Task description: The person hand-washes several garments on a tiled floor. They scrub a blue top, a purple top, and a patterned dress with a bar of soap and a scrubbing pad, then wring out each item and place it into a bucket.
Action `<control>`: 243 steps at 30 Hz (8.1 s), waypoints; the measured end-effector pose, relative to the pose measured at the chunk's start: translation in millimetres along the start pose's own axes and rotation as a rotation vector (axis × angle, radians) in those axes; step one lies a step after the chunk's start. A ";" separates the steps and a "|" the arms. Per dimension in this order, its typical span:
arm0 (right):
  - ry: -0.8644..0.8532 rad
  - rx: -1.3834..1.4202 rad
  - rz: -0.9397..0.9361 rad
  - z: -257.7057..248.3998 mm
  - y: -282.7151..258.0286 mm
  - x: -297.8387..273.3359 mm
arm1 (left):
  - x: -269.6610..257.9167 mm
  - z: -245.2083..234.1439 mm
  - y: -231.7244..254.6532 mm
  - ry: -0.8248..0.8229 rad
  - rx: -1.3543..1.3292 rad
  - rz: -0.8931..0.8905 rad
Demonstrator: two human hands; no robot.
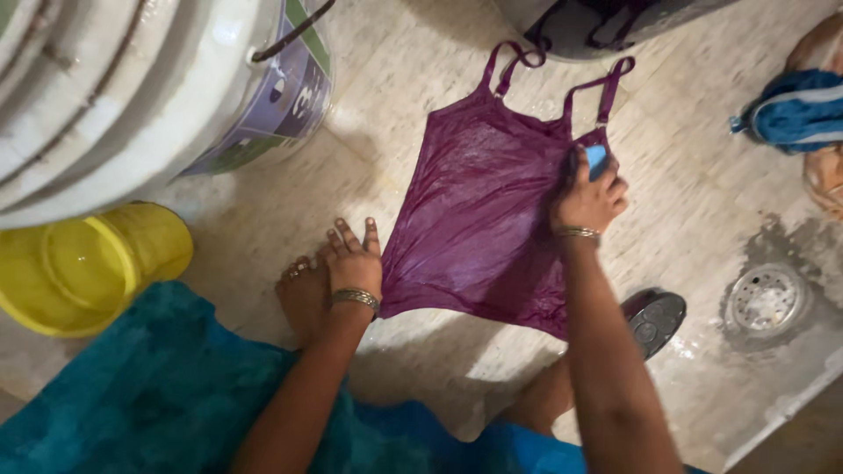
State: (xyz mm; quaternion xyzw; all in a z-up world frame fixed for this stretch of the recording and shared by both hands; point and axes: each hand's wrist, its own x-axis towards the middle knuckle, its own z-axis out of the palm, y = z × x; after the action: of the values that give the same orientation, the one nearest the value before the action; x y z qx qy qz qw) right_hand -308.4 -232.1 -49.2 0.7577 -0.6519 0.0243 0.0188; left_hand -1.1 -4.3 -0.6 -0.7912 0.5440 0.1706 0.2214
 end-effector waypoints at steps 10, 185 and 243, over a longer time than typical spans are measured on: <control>-0.459 0.093 -0.732 -29.2 -185.7 -71.3 | -5.4 -15.6 -2.9 -0.176 -0.001 0.029; 0.043 0.157 -0.704 3.1 -131.4 17.5 | -44.8 129.4 32.8 -0.347 -0.063 0.561; 0.130 0.195 0.246 -51.1 112.7 -24.8 | -53.0 59.2 25.9 -0.421 -0.133 0.497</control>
State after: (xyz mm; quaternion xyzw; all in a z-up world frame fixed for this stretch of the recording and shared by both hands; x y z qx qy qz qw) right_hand -424.2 -221.4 0.0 0.6674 -0.7316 0.1382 -0.0158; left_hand -45.7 61.0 -27.8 -0.5943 0.6503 0.4144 0.2284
